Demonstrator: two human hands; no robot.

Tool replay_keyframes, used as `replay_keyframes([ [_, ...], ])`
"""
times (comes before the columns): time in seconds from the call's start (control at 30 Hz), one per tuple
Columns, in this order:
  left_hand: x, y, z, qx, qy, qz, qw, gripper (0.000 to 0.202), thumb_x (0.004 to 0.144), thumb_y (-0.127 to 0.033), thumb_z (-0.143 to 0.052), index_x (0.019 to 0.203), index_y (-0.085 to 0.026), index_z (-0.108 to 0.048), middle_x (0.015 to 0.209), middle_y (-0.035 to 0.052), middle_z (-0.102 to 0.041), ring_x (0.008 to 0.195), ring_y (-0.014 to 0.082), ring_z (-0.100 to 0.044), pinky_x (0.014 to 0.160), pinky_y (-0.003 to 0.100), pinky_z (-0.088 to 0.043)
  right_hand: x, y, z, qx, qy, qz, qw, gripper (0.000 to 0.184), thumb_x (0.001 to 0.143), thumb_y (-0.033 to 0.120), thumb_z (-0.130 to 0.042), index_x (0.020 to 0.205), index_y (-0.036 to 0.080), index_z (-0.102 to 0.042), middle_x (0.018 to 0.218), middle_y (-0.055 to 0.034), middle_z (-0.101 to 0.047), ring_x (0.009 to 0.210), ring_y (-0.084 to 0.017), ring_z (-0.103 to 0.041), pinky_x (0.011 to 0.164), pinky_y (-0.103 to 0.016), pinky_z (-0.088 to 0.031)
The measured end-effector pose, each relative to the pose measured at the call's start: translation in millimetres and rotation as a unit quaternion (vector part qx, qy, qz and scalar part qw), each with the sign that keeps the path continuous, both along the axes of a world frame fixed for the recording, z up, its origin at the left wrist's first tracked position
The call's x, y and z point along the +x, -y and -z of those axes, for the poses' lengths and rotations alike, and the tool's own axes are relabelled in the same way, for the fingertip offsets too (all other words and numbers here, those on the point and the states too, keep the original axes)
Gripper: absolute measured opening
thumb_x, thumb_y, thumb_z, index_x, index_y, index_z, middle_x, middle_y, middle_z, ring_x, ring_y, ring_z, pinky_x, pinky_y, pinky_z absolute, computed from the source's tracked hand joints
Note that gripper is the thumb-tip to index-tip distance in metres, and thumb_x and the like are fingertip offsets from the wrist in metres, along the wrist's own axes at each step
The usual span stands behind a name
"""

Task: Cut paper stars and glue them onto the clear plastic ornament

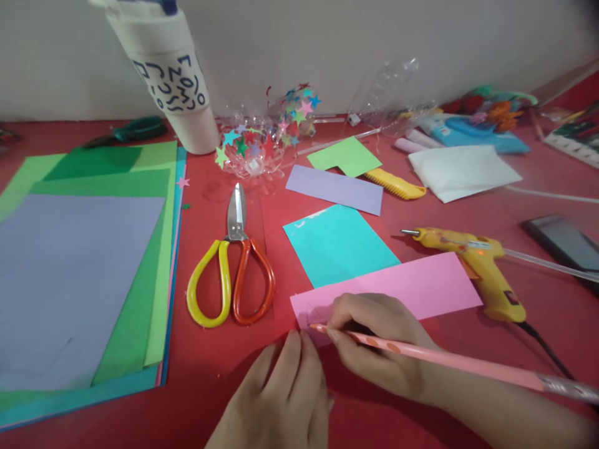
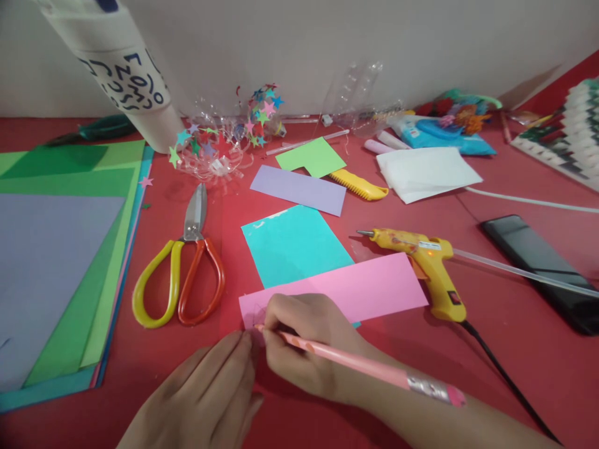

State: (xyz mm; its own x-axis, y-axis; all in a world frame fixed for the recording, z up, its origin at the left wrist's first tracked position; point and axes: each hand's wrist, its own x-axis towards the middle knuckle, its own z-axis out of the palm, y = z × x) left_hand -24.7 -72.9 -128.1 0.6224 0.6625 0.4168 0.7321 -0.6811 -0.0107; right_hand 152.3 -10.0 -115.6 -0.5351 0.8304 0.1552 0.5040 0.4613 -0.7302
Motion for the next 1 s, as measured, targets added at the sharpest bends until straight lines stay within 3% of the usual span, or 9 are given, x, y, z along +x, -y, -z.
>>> replay_keyframes([
  [0.27, 1.6, -0.8, -2.4, 0.009, 0.009, -0.007, 1.0, 0.025, 0.094, -0.008, -0.036, 0.095, -0.008, -0.06, 0.088, 0.0076, -0.076, 0.083, 0.0198, -0.069, 0.076, 0.033, -0.047, 0.0, -0.8, 1.4, -0.056, -0.034, 0.065, 0.996, 0.015, 0.072, 0.007, -0.046, 0.064, 0.02, -0.047, 0.052, 0.0062, -0.052, 0.045, -0.007, -0.042, 0.043, -0.016, -0.031],
  [0.47, 2.8, -0.5, -1.7, 0.013, 0.019, -0.013, 1.0, 0.025, 0.094, -0.009, -0.037, 0.092, -0.009, -0.061, 0.086, 0.0072, -0.076, 0.081, 0.0201, -0.07, 0.075, 0.032, -0.047, 0.2, -2.6, -5.2, -0.112, -0.028, 0.054, 0.992, 0.013, 0.07, 0.01, -0.046, 0.061, 0.02, -0.049, 0.052, 0.005, -0.053, 0.046, -0.008, -0.044, 0.043, -0.017, -0.032],
  [0.57, 2.7, -1.5, -2.6, 0.007, 0.008, -0.008, 1.0, 0.025, 0.094, -0.009, -0.036, 0.094, -0.008, -0.062, 0.088, 0.0071, -0.076, 0.083, 0.0195, -0.069, 0.074, 0.031, -0.048, 4.3, -7.0, -8.0, -0.198, -0.101, 0.099, 0.97, 0.013, 0.073, 0.015, -0.05, 0.061, 0.021, -0.049, 0.052, 0.0057, -0.051, 0.043, -0.008, -0.044, 0.039, -0.017, -0.033],
  [0.73, 0.5, -2.1, -3.8, 0.026, 0.012, -0.009, 1.0, 0.022, 0.092, -0.008, -0.039, 0.094, -0.009, -0.061, 0.086, 0.0076, -0.075, 0.083, 0.0204, -0.069, 0.074, 0.032, -0.049, 12.8, -16.4, -4.5, -0.287, -0.216, 0.203, 0.911, 0.014, 0.083, 0.026, -0.059, 0.073, 0.022, -0.052, 0.059, 0.0056, -0.059, 0.045, -0.008, -0.048, 0.041, -0.017, -0.037],
  [0.83, -0.5, -1.2, -3.8, 0.018, -0.023, -0.008, 1.0, 0.027, 0.089, -0.005, -0.037, 0.104, -0.01, -0.06, 0.09, 0.0081, -0.073, 0.085, 0.0212, -0.067, 0.074, 0.033, -0.049, 13.3, -16.6, -3.7, -0.302, -0.219, 0.186, 0.909, 0.014, 0.085, 0.029, -0.059, 0.075, 0.022, -0.052, 0.06, 0.0054, -0.06, 0.046, -0.008, -0.049, 0.042, -0.017, -0.037],
  [1.0, -0.3, 0.0, -3.4, 0.02, -0.025, -0.016, 0.999, 0.025, 0.088, -0.007, -0.04, 0.101, -0.007, -0.061, 0.09, 0.0104, -0.071, 0.084, 0.0235, -0.066, 0.073, 0.035, -0.049, 9.3, -12.4, -11.6, -0.293, -0.136, 0.092, 0.942, 0.008, 0.079, 0.016, -0.052, 0.073, 0.021, -0.05, 0.058, 0.0067, -0.051, 0.049, -0.008, -0.044, 0.044, -0.018, -0.034],
])
